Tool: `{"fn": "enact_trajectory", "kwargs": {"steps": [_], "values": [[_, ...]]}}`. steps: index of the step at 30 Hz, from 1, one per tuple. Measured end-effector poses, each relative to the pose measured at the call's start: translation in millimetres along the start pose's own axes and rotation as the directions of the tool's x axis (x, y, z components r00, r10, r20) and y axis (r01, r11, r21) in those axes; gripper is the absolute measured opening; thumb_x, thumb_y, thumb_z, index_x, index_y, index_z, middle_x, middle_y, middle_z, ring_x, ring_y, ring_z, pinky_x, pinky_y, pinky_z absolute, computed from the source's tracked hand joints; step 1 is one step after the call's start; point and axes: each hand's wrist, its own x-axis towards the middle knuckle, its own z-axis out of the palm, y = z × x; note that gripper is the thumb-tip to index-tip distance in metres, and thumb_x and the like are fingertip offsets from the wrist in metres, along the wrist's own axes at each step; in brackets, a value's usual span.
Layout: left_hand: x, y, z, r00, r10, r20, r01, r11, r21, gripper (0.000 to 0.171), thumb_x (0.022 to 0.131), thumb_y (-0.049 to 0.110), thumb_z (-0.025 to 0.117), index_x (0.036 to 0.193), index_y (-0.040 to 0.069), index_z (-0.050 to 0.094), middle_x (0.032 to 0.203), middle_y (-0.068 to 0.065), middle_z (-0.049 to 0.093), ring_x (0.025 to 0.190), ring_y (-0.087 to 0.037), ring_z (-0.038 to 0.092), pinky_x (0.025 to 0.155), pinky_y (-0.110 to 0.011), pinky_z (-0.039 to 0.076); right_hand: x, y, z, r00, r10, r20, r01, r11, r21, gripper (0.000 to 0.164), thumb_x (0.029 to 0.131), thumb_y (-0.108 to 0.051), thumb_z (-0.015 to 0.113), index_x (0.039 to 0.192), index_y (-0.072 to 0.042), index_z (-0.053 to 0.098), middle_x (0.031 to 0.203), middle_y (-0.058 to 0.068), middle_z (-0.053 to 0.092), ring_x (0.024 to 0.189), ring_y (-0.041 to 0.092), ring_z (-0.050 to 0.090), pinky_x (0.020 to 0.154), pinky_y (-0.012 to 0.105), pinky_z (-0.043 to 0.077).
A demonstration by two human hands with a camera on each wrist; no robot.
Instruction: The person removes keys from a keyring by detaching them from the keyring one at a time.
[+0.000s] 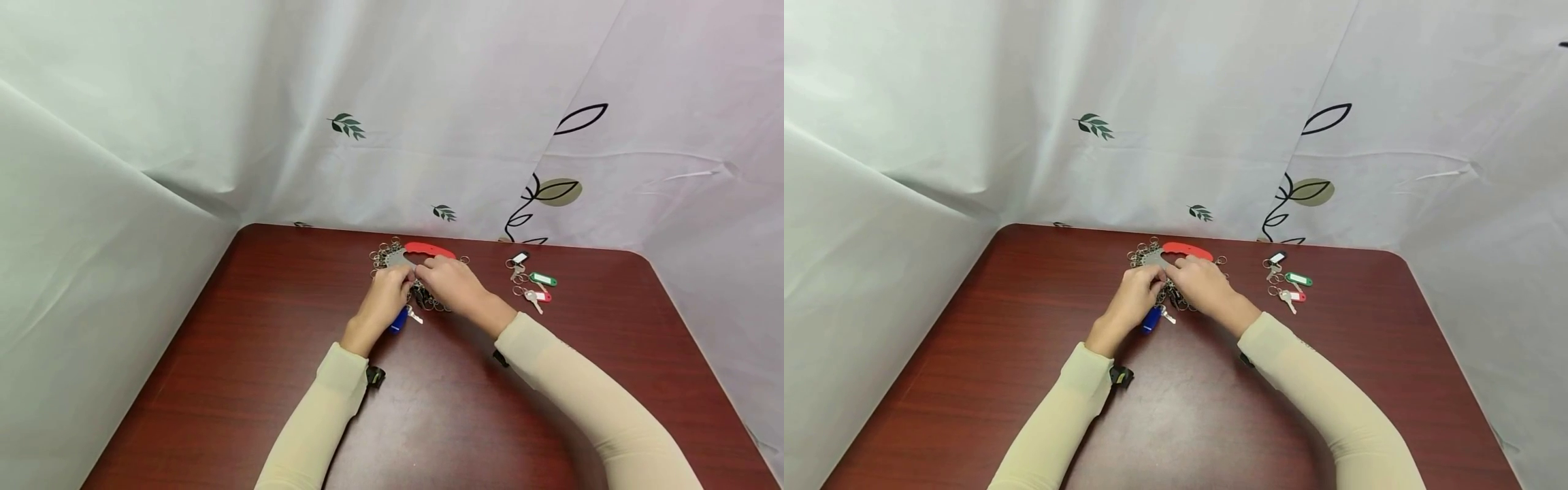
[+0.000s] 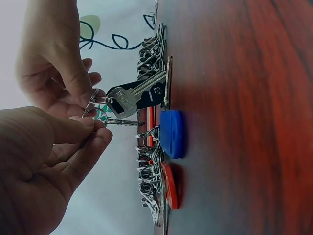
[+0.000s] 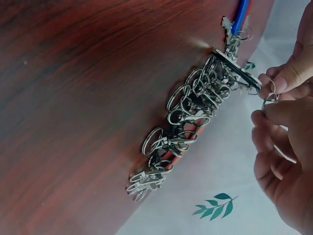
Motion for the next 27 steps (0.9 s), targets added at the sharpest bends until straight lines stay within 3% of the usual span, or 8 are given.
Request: {"fn": "enact_trajectory", "kwargs": {"steps": [6, 14, 27], "values": [[0.1, -0.1, 0.3, 1.000, 0.001, 0.001, -0.001, 1.000, 0.001, 0.010, 0.085, -0.003, 0.066, 0.080, 0.005, 0.064, 0.079, -0.006, 0.069, 0.076, -0.018, 0.064, 0.067, -0.033, 0.056, -0.3, -0.7, -0.5, 0.997, -0.067, -0.046, 0.064, 0.996, -0.066, 0.008, 0.086, 0.000, 0.062, 0.083, -0.007, 0.066, 0.071, 0.007, 0.059, 0.065, 0.026, 0.056, 0.054, 0.039, 0.052], [0.1, 0.8, -0.4, 1.000, 0.003, 0.009, -0.003, 1.000, 0.001, 0.011, 0.084, -0.004, 0.066, 0.079, 0.005, 0.064, 0.077, -0.006, 0.068, 0.074, -0.018, 0.063, 0.065, -0.035, 0.055, -1.5, -0.8, 0.9, 0.995, -0.024, -0.094, 0.026, 0.999, 0.021, 0.011, 0.089, -0.006, 0.061, 0.079, -0.008, 0.064, 0.063, 0.004, 0.052, 0.058, 0.024, 0.052, 0.048, 0.037, 0.047], [-1.6, 2.3, 0.8, 1.000, 0.001, 0.016, -0.001, 1.000, 0.002, 0.013, 0.085, -0.002, 0.067, 0.078, 0.008, 0.063, 0.076, -0.004, 0.067, 0.073, -0.017, 0.062, 0.064, -0.033, 0.055, -3.2, -1.3, -0.4, 0.999, 0.042, -0.034, -0.039, 0.994, 0.098, 0.011, 0.083, -0.005, 0.067, 0.074, -0.009, 0.062, 0.066, 0.003, 0.055, 0.062, 0.022, 0.056, 0.052, 0.037, 0.051]]}}
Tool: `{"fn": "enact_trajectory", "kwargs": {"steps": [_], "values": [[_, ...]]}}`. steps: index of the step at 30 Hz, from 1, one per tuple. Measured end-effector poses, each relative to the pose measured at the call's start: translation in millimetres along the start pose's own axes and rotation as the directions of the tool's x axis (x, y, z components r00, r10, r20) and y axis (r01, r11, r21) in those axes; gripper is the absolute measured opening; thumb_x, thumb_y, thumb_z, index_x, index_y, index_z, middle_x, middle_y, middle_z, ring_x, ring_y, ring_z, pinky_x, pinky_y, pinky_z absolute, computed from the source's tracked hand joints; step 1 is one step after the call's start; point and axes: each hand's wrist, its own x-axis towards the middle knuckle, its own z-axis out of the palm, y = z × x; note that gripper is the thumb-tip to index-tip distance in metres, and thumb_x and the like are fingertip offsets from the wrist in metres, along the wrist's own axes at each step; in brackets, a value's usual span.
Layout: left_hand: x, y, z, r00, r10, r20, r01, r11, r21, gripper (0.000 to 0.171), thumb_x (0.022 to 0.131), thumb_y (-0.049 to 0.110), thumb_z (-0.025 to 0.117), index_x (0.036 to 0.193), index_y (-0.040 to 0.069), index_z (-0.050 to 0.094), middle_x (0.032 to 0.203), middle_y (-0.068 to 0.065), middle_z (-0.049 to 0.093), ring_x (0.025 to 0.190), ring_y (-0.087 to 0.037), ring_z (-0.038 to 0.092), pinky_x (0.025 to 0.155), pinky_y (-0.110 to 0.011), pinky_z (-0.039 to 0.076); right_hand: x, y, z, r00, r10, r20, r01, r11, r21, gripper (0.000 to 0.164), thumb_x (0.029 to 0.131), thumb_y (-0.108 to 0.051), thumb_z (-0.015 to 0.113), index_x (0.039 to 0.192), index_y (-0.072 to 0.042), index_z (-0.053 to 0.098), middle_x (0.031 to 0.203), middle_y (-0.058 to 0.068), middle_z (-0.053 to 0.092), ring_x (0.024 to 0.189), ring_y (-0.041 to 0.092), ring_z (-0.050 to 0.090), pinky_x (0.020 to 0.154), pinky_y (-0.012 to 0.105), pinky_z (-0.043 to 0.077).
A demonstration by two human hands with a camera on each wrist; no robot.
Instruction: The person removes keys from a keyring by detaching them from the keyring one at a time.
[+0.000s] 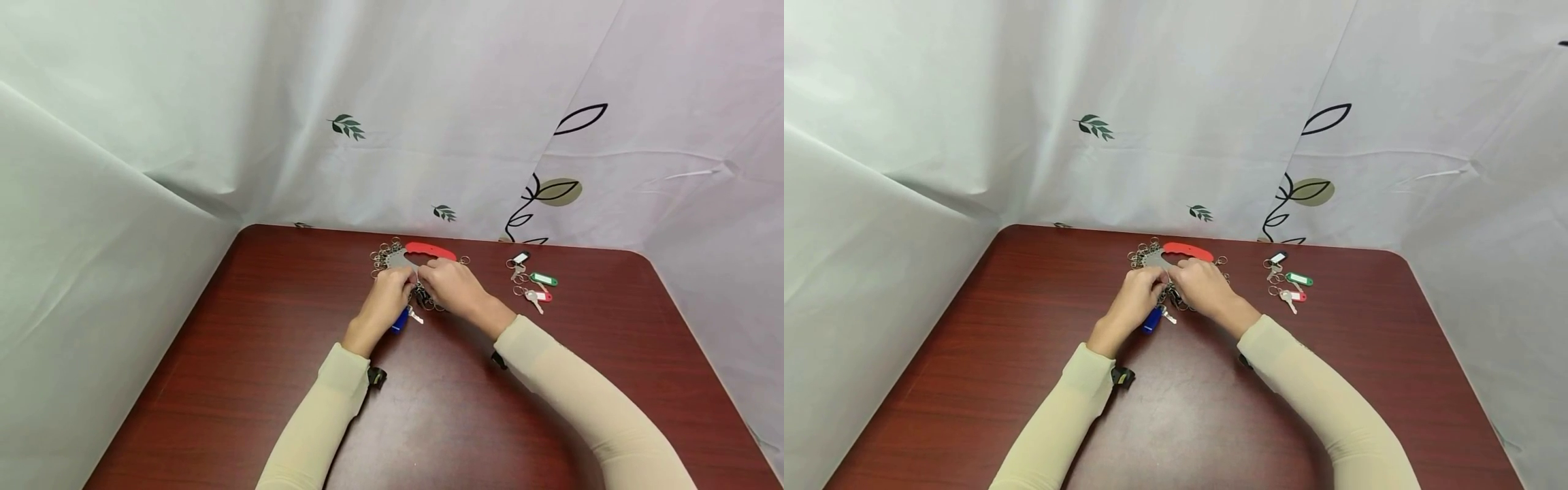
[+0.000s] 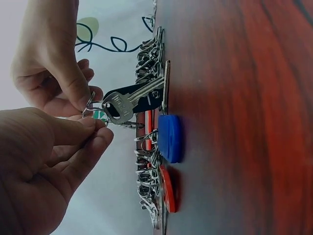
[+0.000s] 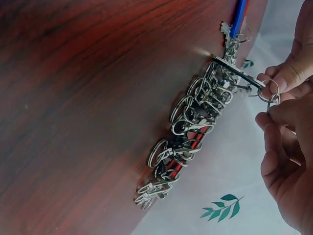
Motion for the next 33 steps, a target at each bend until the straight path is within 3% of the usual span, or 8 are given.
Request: {"fn": "enact_trajectory", "kwargs": {"steps": [14, 22, 33], "values": [[1.6, -2.6, 0.6, 1.000, -0.004, -0.023, 0.003, 1.000, -0.026, 0.011, 0.081, -0.007, 0.068, 0.077, 0.004, 0.066, 0.075, -0.005, 0.069, 0.071, -0.017, 0.062, 0.064, -0.035, 0.054, 1, -5, 4, 0.988, 0.149, -0.034, -0.146, 0.986, 0.076, 0.015, 0.079, -0.004, 0.066, 0.069, -0.012, 0.058, 0.064, 0.000, 0.056, 0.059, 0.018, 0.054, 0.050, 0.038, 0.051], [1.2, -2.0, -0.2, 1.000, -0.005, -0.017, 0.004, 1.000, -0.026, 0.012, 0.081, -0.006, 0.067, 0.077, 0.005, 0.067, 0.075, -0.004, 0.068, 0.072, -0.016, 0.061, 0.064, -0.034, 0.055, 1, -4, 2, 0.977, 0.210, -0.036, -0.204, 0.972, 0.115, 0.012, 0.083, -0.004, 0.063, 0.073, -0.010, 0.061, 0.064, 0.002, 0.056, 0.060, 0.017, 0.053, 0.054, 0.038, 0.052], [1.3, -0.8, -0.8, 1.000, -0.007, -0.014, 0.007, 1.000, -0.015, 0.011, 0.083, -0.003, 0.069, 0.080, 0.007, 0.067, 0.082, -0.006, 0.072, 0.078, -0.018, 0.065, 0.070, -0.034, 0.057, -9, 4, -17, 0.963, 0.265, -0.050, -0.253, 0.951, 0.177, 0.007, 0.086, -0.008, 0.064, 0.082, -0.010, 0.069, 0.078, 0.003, 0.070, 0.068, 0.017, 0.063, 0.063, 0.040, 0.056]]}}
